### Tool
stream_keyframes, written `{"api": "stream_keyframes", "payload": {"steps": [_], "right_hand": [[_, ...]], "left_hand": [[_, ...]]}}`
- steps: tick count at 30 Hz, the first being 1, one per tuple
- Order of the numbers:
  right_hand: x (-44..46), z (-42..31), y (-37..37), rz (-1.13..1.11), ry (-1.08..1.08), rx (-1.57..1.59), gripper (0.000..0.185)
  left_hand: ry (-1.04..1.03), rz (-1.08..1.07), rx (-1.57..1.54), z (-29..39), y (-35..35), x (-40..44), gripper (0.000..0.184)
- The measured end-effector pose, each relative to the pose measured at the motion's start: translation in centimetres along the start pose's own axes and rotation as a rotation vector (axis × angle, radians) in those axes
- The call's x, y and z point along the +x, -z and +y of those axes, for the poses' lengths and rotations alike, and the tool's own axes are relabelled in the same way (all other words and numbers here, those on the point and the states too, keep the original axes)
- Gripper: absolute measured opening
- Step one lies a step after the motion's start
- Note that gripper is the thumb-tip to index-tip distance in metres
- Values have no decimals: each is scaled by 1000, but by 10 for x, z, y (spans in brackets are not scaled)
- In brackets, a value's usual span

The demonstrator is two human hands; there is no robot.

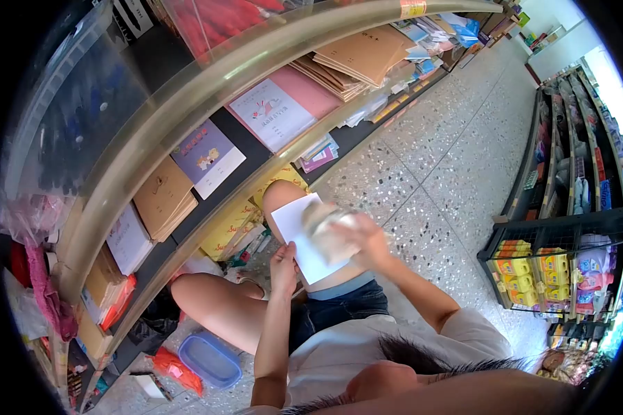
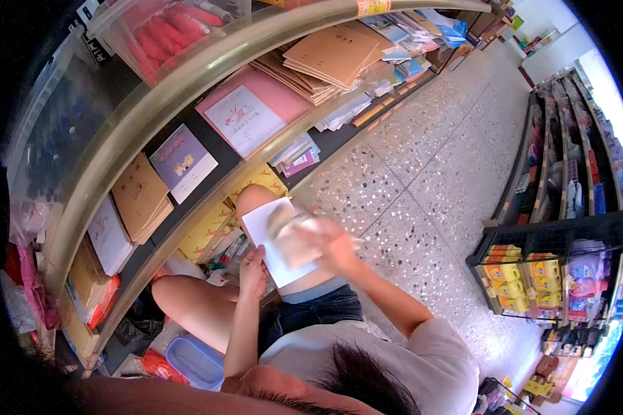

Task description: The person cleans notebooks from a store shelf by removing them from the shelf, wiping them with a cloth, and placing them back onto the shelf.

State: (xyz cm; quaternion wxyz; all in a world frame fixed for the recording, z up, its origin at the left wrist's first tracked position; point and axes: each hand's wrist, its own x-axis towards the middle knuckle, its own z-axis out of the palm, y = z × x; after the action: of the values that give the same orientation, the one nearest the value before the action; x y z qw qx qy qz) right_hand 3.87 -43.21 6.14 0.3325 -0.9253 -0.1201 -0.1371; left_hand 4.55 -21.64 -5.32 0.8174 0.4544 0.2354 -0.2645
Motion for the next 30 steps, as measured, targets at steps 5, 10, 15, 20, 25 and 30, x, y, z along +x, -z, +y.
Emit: {"api": "stream_keyframes", "payload": {"steps": [5, 10, 15, 20, 25, 30], "right_hand": [[8, -2, -43, -95, 155, -194, 57], [15, 110, -58, -347, -370, -529, 58], [16, 85, -21, -102, -496, -221, 60], [34, 17, -17, 3, -534, 792, 45], [53, -19, -55, -70, -874, 1195, 42], [55, -44, -77, -101, -1015, 1646, 33]], "left_hand": [[-108, -3, 85, -7, 4, 1, 19], [-20, 75, -3, 11, -11, -7, 20], [-82, 151, -30, 35, -16, -33, 19], [-383, 166, 240, 82, -46, -60, 20], [-795, 355, 871, 101, -88, -86, 21], [-1033, 447, 1355, 99, -107, -100, 32]]}}
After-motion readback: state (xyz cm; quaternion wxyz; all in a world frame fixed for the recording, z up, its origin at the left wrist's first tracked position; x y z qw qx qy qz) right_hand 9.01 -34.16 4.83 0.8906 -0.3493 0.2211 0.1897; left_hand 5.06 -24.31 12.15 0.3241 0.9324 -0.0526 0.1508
